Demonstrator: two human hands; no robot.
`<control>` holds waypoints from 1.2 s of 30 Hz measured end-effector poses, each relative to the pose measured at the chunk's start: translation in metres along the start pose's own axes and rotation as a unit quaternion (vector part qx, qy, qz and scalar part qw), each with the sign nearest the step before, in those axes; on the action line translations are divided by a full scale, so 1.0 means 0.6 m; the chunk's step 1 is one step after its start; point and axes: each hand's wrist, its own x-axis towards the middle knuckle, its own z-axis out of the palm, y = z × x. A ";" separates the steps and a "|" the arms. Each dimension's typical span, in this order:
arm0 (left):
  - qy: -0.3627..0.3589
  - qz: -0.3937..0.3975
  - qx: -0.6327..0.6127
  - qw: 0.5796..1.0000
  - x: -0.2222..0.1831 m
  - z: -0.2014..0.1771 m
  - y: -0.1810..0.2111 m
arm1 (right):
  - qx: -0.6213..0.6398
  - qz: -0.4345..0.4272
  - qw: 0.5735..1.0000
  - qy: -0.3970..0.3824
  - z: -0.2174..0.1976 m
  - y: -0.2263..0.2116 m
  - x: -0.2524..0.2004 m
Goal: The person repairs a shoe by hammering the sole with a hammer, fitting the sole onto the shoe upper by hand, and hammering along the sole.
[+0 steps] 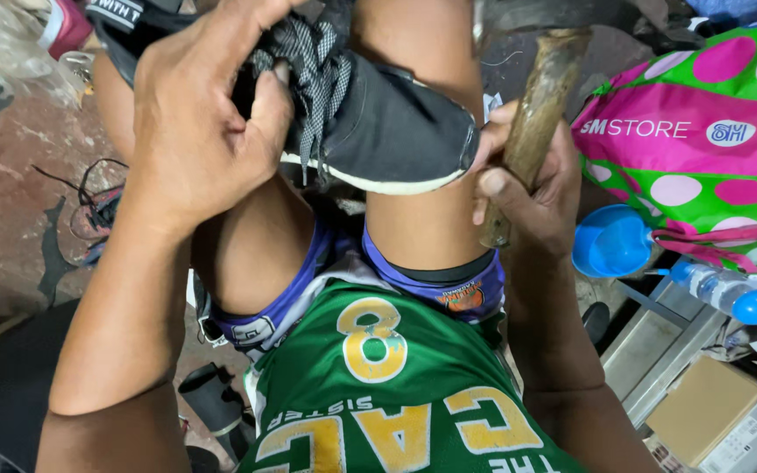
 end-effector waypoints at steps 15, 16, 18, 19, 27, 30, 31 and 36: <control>0.024 0.014 -0.007 1.000 0.018 0.026 -0.019 | -0.125 -0.047 0.991 0.028 0.013 0.005 0.041; 0.030 0.017 -0.002 0.999 0.016 0.023 -0.017 | -0.119 -0.018 0.992 0.043 0.015 0.002 0.035; 0.035 0.007 -0.020 0.999 0.018 0.017 -0.014 | -0.081 -0.023 0.996 0.016 0.003 -0.010 0.031; 0.036 0.003 -0.030 0.999 0.022 0.016 -0.015 | -0.044 -0.028 0.999 -0.009 -0.003 -0.012 0.033; 0.020 -0.008 0.039 0.999 0.015 0.014 -0.003 | -0.127 -0.076 0.988 0.036 -0.006 -0.012 0.008; 0.034 0.047 -0.004 0.998 0.011 0.012 0.001 | -0.203 -0.095 0.974 0.044 -0.009 -0.021 0.009; 0.031 0.045 -0.001 0.999 0.009 0.015 0.002 | -0.267 -0.108 0.956 0.048 -0.013 -0.022 0.009; 0.036 0.044 0.027 0.998 0.006 0.019 0.001 | -0.285 -0.119 0.951 0.022 -0.019 -0.025 -0.002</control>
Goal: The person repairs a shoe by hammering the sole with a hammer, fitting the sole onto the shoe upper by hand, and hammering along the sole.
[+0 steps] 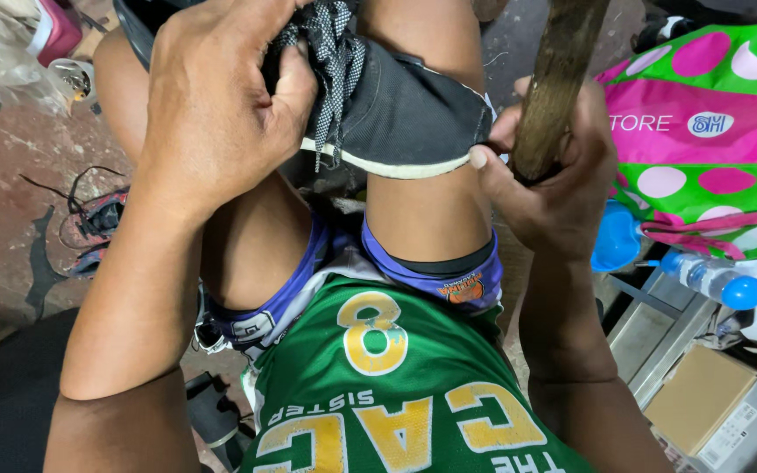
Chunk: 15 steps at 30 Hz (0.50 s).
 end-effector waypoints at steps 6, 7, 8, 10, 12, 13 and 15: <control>-0.002 0.008 0.015 1.000 0.004 -0.004 0.003 | -0.007 -0.028 0.999 -0.013 -0.001 -0.004 0.001; -0.002 0.008 0.017 1.000 0.005 -0.003 0.002 | -0.002 -0.028 1.000 -0.014 0.000 -0.007 0.003; -0.003 0.006 0.020 1.000 0.004 -0.004 0.001 | 0.005 -0.027 0.999 -0.017 0.003 -0.010 0.005; -0.007 -0.003 0.018 1.000 0.004 -0.004 -0.002 | -0.010 -0.023 1.000 -0.015 0.007 -0.020 0.009; -0.007 -0.003 0.026 1.000 0.004 -0.005 -0.005 | 0.002 0.027 1.000 0.007 0.013 -0.030 0.013; -0.008 -0.002 0.030 1.000 0.003 -0.005 -0.005 | 0.021 0.076 0.997 0.025 0.014 -0.034 0.013; -0.007 -0.004 0.036 0.999 0.004 -0.006 -0.005 | 0.033 0.046 0.998 0.010 0.012 -0.036 0.011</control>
